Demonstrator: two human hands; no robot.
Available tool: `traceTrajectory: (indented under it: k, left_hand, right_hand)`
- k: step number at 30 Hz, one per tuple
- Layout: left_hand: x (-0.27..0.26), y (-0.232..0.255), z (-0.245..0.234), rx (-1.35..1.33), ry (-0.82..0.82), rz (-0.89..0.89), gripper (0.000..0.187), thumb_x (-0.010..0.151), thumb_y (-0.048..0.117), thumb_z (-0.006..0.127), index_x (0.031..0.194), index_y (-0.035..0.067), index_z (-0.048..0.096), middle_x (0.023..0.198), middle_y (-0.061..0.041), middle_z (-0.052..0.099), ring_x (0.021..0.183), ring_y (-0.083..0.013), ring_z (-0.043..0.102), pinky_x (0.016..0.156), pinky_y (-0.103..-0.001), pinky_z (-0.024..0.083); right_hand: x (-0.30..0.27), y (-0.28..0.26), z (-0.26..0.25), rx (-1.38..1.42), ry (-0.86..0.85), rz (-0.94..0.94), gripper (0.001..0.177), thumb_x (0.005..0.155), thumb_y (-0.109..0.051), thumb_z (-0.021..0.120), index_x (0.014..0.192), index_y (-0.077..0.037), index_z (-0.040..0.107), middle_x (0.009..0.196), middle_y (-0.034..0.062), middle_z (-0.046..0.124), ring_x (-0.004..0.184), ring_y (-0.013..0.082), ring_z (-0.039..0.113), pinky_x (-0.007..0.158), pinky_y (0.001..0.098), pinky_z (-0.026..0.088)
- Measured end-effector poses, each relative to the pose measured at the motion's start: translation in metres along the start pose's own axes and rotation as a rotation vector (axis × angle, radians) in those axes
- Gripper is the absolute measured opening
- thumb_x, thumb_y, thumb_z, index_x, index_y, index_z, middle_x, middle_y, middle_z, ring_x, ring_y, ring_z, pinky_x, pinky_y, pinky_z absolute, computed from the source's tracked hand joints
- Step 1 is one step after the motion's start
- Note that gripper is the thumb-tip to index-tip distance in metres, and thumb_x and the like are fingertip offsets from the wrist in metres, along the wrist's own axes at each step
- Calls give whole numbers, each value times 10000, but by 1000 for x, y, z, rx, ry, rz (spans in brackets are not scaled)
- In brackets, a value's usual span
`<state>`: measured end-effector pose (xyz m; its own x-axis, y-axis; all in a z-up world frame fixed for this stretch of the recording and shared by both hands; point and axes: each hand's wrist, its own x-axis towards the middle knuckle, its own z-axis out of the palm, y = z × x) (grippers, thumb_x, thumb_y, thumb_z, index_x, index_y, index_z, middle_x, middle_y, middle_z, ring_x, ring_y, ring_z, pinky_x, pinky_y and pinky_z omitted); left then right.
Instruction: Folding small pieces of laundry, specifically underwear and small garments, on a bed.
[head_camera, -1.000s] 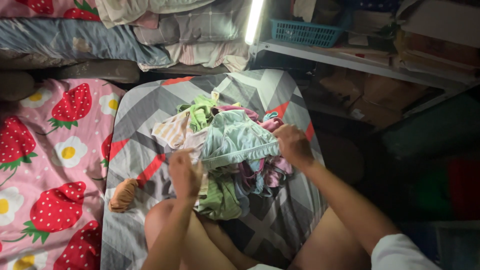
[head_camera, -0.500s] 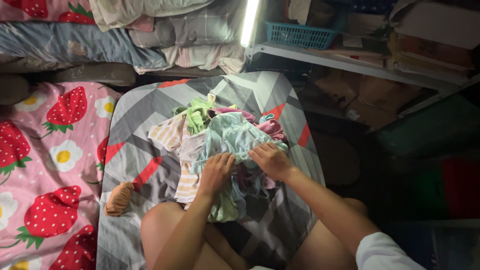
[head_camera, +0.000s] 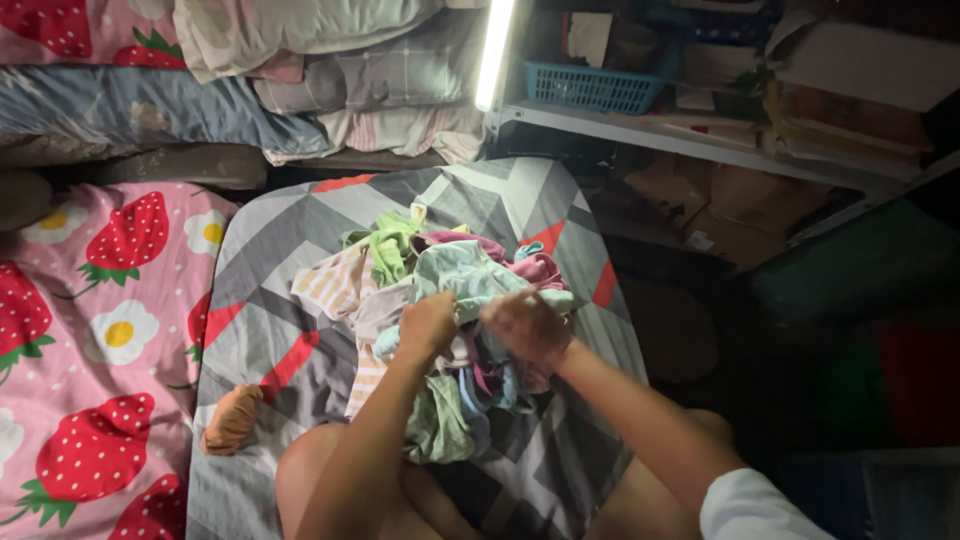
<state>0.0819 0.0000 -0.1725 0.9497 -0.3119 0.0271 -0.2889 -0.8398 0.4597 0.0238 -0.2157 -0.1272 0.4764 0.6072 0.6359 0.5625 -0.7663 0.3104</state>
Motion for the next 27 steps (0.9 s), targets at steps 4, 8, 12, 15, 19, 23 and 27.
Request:
traceTrajectory:
  k: [4,8,12,15,19,23,27]
  left_hand:
    - [35,-25,15,-88,-135,-48,220,941,296,609,1084,157,701,1018,-191,739,963,-406,714,848,-514,541]
    - [23,2,-39,-176,-67,-131,497,832,268,720,1247,88,514,1017,-229,717,969,-430,696,835,-511,540]
    - [6,15,-36,-53,367,53,486,774,214,718,1203,46,562,1066,-205,679,977,-411,657,787,-509,527]
    - [-10,38,-42,58,486,335,307,847,138,661,1140,63,608,1056,-139,652,978,-347,636,782,-453,505]
    - [-15,38,-25,155,460,387,193,873,191,684,1019,85,619,908,-92,628,868,-300,630,759,-457,474]
    - [-5,17,-12,129,444,363,179,887,256,693,964,122,601,887,-73,641,884,-280,644,792,-457,469]
    - [16,-2,-5,33,150,228,267,911,361,693,920,97,654,881,-144,714,853,-343,691,745,-508,491]
  right_hand:
    - [6,-10,8,87,-69,-178,201,932,-227,613,1102,-129,655,1102,66,630,1049,228,624,886,412,469]
    - [21,-3,21,146,-212,45,166,966,-221,615,1083,-115,667,1024,58,640,1010,237,626,903,409,458]
    - [28,12,38,296,-284,137,185,899,-136,600,1068,-98,664,1007,44,673,1039,224,640,939,404,443]
    - [25,22,54,375,-315,207,337,785,-96,589,1111,-66,672,1049,69,700,1049,260,635,918,412,429]
    - [14,33,77,547,-285,231,359,791,-70,571,1135,-65,671,1069,104,709,1043,320,631,897,449,444]
    - [18,39,73,726,-487,428,233,920,-103,561,1135,-89,648,1067,160,689,1066,354,654,919,462,496]
    - [29,30,43,651,-427,321,217,906,-138,601,1111,-73,634,1060,147,676,1050,354,645,871,461,506]
